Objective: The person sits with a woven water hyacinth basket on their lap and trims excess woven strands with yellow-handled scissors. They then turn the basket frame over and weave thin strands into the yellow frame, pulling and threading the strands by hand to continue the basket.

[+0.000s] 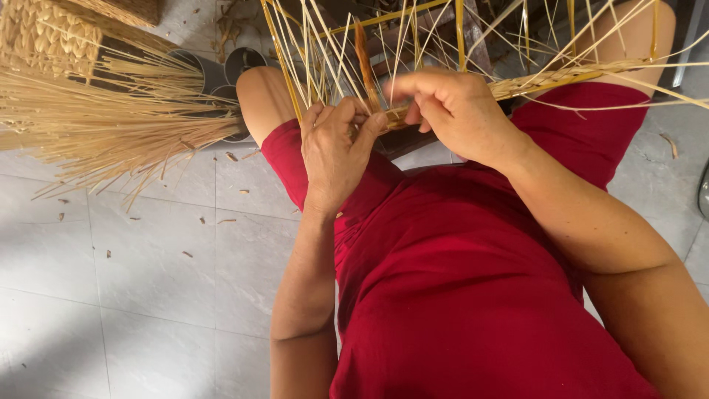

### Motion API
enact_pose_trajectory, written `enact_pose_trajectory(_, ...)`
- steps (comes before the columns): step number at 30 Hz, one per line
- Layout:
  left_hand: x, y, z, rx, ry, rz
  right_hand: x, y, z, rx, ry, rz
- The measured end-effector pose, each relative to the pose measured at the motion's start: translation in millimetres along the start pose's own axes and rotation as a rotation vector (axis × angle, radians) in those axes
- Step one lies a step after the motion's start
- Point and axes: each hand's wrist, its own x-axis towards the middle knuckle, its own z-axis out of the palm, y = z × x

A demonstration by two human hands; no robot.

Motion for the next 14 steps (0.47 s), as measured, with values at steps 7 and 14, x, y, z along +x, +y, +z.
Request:
enact_pose_trajectory(7,8,1,14,0.045,0.029,-0.137,6,7,-7,-0.408,-0.05,-0.453)
enact_pose_trajectory(14,5,5,10,-0.053,0.027,-0.102,38,5,-14,-0.799,0.021,-0.799)
